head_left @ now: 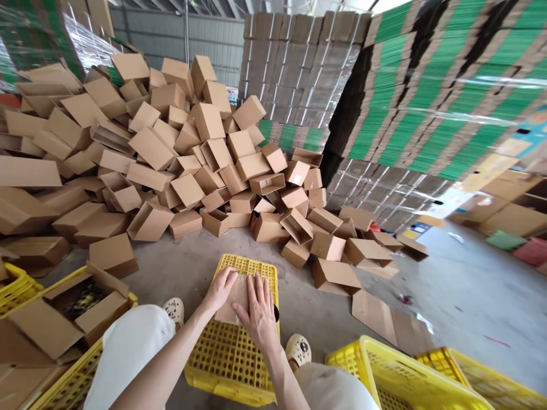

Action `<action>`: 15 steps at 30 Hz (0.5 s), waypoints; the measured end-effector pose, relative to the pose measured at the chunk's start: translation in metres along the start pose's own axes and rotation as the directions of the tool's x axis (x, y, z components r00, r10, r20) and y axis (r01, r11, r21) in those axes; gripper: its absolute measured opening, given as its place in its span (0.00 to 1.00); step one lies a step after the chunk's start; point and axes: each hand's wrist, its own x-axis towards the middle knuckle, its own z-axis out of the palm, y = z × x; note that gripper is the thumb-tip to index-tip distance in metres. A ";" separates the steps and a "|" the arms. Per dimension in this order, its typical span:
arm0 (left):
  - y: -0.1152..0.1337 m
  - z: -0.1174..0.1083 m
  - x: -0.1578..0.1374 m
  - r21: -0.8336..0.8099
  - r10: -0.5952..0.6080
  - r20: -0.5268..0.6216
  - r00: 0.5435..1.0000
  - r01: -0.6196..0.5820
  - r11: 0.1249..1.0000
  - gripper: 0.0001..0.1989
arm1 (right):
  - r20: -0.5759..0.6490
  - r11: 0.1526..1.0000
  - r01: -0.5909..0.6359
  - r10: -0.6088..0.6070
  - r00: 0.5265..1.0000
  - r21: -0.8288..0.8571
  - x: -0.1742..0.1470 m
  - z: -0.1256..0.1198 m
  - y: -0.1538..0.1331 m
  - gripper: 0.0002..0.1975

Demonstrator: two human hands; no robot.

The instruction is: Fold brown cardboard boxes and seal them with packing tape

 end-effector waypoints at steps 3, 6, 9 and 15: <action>-0.003 -0.012 0.005 -0.051 0.001 0.103 0.995 0.004 0.999 0.17 | -0.003 0.996 -0.007 0.007 1.000 0.086 0.011 0.000 0.006 0.41; -0.004 -0.031 0.007 -0.126 -0.062 0.295 0.953 0.103 0.987 0.26 | -0.058 0.979 -0.040 0.053 0.997 0.202 0.027 0.002 0.005 0.26; -0.001 -0.045 0.008 -0.159 -0.108 0.447 0.888 0.198 0.967 0.33 | -0.101 0.966 -0.062 0.090 0.991 0.252 0.038 0.005 0.004 0.22; 0.008 -0.018 0.002 -0.029 -0.184 0.264 0.947 0.198 0.980 0.45 | -0.120 0.978 -0.045 0.070 0.990 0.204 0.035 0.009 0.006 0.21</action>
